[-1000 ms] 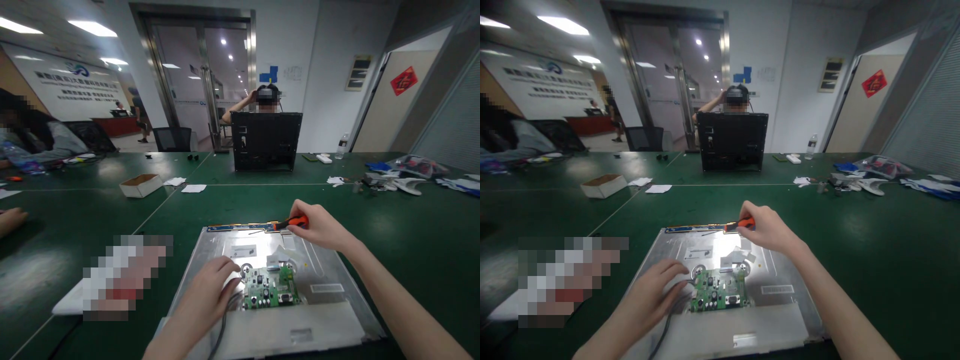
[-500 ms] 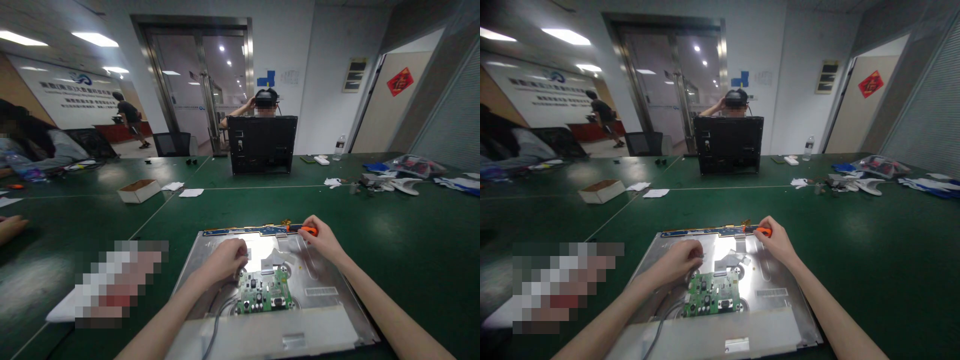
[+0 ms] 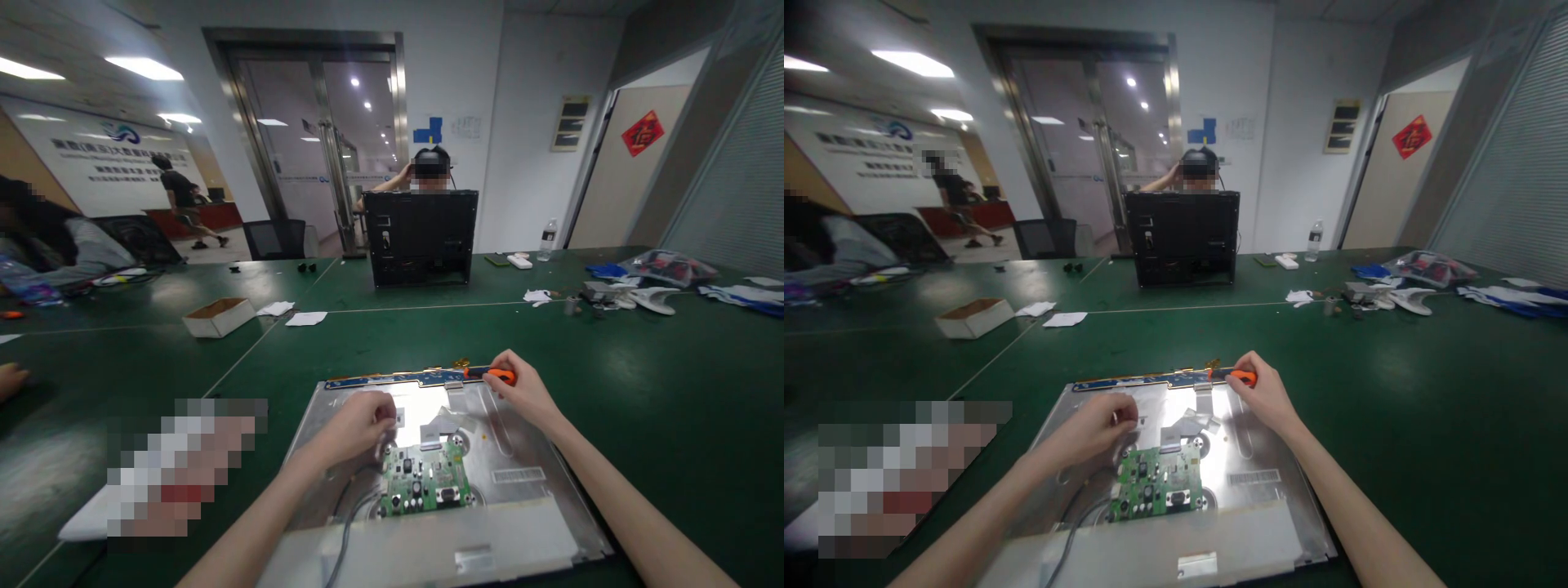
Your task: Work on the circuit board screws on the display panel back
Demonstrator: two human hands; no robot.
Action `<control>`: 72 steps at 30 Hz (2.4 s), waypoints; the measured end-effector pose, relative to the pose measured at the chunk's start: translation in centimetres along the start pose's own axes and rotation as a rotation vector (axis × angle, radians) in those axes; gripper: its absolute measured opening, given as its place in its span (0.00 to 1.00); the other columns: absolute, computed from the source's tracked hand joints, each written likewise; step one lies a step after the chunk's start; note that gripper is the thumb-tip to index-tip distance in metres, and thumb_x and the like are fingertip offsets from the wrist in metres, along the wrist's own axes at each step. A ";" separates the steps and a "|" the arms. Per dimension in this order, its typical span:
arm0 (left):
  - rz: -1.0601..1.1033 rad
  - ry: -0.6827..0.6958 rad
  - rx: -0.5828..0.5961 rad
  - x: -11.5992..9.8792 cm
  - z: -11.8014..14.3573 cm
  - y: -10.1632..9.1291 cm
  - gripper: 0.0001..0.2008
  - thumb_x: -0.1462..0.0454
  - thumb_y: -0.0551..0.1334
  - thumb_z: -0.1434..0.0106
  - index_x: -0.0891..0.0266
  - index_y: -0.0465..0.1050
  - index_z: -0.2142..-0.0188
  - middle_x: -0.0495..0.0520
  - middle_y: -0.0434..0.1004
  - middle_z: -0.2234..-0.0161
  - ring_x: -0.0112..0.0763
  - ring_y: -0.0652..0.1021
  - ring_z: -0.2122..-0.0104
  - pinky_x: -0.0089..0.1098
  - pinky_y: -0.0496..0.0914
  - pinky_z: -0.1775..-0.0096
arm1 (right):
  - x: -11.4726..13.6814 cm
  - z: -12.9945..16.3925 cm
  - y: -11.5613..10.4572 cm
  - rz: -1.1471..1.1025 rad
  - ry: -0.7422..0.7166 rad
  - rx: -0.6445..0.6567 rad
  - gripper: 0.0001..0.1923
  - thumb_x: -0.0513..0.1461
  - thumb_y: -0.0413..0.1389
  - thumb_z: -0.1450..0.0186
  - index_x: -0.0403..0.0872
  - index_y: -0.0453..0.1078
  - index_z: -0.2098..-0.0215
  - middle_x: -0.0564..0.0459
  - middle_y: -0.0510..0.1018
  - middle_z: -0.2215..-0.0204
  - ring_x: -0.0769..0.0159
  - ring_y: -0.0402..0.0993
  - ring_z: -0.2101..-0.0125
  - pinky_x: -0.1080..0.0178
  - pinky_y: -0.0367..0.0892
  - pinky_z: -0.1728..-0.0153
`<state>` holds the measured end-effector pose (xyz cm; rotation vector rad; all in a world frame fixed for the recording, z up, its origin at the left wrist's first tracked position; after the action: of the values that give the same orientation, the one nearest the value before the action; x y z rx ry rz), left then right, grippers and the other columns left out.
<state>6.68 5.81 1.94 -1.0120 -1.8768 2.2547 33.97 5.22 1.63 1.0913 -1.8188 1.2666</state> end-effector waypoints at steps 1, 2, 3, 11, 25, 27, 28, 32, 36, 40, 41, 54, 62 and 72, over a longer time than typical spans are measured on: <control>0.015 0.020 -0.002 -0.5 -0.1 -0.1 0.07 0.68 0.57 0.43 0.63 0.74 0.72 0.53 0.76 0.71 0.33 0.74 0.71 0.29 0.63 0.67 | 0.0 0.0 -0.1 -0.009 0.000 -0.002 0.10 0.45 0.57 0.42 0.49 0.62 0.69 0.56 0.72 0.77 0.66 0.68 0.77 0.64 0.65 0.76; 0.025 0.048 -0.004 -1.2 -0.2 -0.1 0.07 0.68 0.57 0.43 0.63 0.74 0.72 0.52 0.76 0.71 0.33 0.74 0.70 0.29 0.63 0.67 | 0.1 0.0 -0.1 -0.018 -0.001 -0.004 0.11 0.45 0.57 0.42 0.49 0.62 0.69 0.56 0.72 0.76 0.66 0.68 0.77 0.64 0.65 0.76; 0.036 0.089 0.004 -2.0 -0.3 0.1 0.07 0.68 0.57 0.42 0.63 0.74 0.71 0.52 0.77 0.70 0.33 0.74 0.70 0.29 0.64 0.66 | 0.1 0.0 -0.1 -0.026 -0.001 -0.006 0.11 0.46 0.57 0.42 0.49 0.62 0.69 0.56 0.72 0.76 0.66 0.69 0.77 0.64 0.65 0.76; 0.060 0.347 0.086 -7.2 -2.8 2.8 0.06 0.70 0.60 0.43 0.63 0.76 0.71 0.52 0.77 0.72 0.32 0.74 0.71 0.27 0.63 0.68 | 0.1 -0.2 -0.8 -0.072 0.000 -0.028 0.12 0.45 0.59 0.42 0.49 0.62 0.69 0.57 0.71 0.78 0.65 0.69 0.77 0.64 0.66 0.78; 0.068 0.392 0.104 -7.4 -3.8 5.0 0.03 0.68 0.64 0.41 0.64 0.78 0.69 0.52 0.78 0.72 0.31 0.73 0.73 0.27 0.62 0.69 | -0.1 -0.3 -0.8 -0.091 0.003 -0.016 0.13 0.48 0.59 0.41 0.49 0.61 0.68 0.58 0.70 0.78 0.67 0.67 0.79 0.65 0.66 0.78; 0.052 0.396 0.096 -7.5 -3.8 5.1 0.03 0.68 0.64 0.41 0.64 0.77 0.68 0.52 0.78 0.72 0.31 0.73 0.72 0.27 0.62 0.69 | -0.1 -0.2 -0.8 -0.082 0.002 -0.013 0.13 0.47 0.59 0.41 0.49 0.62 0.68 0.58 0.70 0.78 0.67 0.67 0.79 0.64 0.67 0.78; 0.054 0.398 0.094 -7.5 -3.8 5.1 0.03 0.68 0.64 0.41 0.64 0.77 0.68 0.52 0.78 0.72 0.31 0.73 0.72 0.27 0.62 0.69 | -0.1 -0.2 -0.8 -0.078 0.001 -0.010 0.13 0.47 0.59 0.41 0.49 0.62 0.68 0.58 0.70 0.78 0.67 0.67 0.78 0.64 0.67 0.78; 0.076 0.404 0.104 -7.4 -3.8 5.1 0.02 0.68 0.64 0.42 0.64 0.78 0.69 0.51 0.77 0.72 0.31 0.73 0.73 0.27 0.62 0.69 | -0.1 -0.2 -0.7 -0.074 0.001 -0.002 0.12 0.46 0.59 0.41 0.49 0.62 0.68 0.58 0.70 0.78 0.67 0.67 0.78 0.65 0.67 0.78; 0.197 0.378 0.144 -7.1 -4.0 5.2 0.04 0.70 0.65 0.44 0.64 0.78 0.68 0.51 0.78 0.71 0.30 0.74 0.71 0.26 0.65 0.67 | 0.2 -0.2 -0.7 -0.105 0.010 -0.018 0.14 0.47 0.60 0.43 0.49 0.63 0.68 0.58 0.70 0.78 0.68 0.67 0.79 0.65 0.67 0.79; 0.326 0.345 0.176 -6.8 -4.1 5.3 0.04 0.70 0.65 0.45 0.64 0.79 0.69 0.50 0.79 0.71 0.30 0.75 0.70 0.25 0.67 0.66 | 0.8 -0.1 -1.1 -0.160 0.030 -0.071 0.17 0.50 0.62 0.45 0.48 0.64 0.69 0.58 0.69 0.78 0.69 0.67 0.80 0.65 0.67 0.80; 0.340 0.338 0.175 -6.7 -4.1 5.3 0.04 0.71 0.65 0.45 0.64 0.79 0.69 0.50 0.79 0.71 0.30 0.75 0.70 0.25 0.67 0.66 | 1.0 -0.1 -1.2 -0.174 0.033 -0.085 0.18 0.51 0.62 0.45 0.48 0.65 0.69 0.58 0.69 0.78 0.69 0.67 0.81 0.65 0.67 0.81; 0.415 0.297 0.237 -6.0 -4.3 5.5 0.03 0.69 0.65 0.44 0.65 0.79 0.70 0.51 0.79 0.71 0.31 0.76 0.70 0.25 0.67 0.67 | 3.9 0.0 -2.3 -0.189 -0.065 -0.275 0.19 0.55 0.58 0.41 0.48 0.69 0.66 0.52 0.74 0.72 0.65 0.68 0.77 0.63 0.66 0.76; 0.403 0.291 0.217 -6.2 -4.0 5.3 0.03 0.69 0.64 0.44 0.65 0.78 0.70 0.50 0.78 0.72 0.30 0.75 0.71 0.25 0.66 0.67 | 9.8 -0.1 0.3 0.031 -0.286 -0.113 0.19 0.54 0.53 0.36 0.49 0.68 0.58 0.56 0.67 0.77 0.67 0.65 0.80 0.64 0.61 0.78; 0.421 0.336 0.211 -5.9 -4.3 5.5 0.04 0.68 0.65 0.45 0.64 0.79 0.68 0.51 0.79 0.70 0.32 0.76 0.68 0.26 0.67 0.64 | 6.5 2.3 2.1 0.083 -0.287 -0.201 0.19 0.53 0.48 0.32 0.51 0.62 0.51 0.57 0.67 0.77 0.67 0.67 0.81 0.66 0.61 0.80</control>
<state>15.53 5.55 -0.56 -1.7462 -1.3589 2.2255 29.13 1.69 5.69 1.1399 -2.1730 0.9850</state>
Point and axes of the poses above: each hand's wrist, its own z-axis away from the middle knuckle, its own y-axis out of the palm, x = y × z, the point moved 6 cm from there along -z, towards the middle knuckle
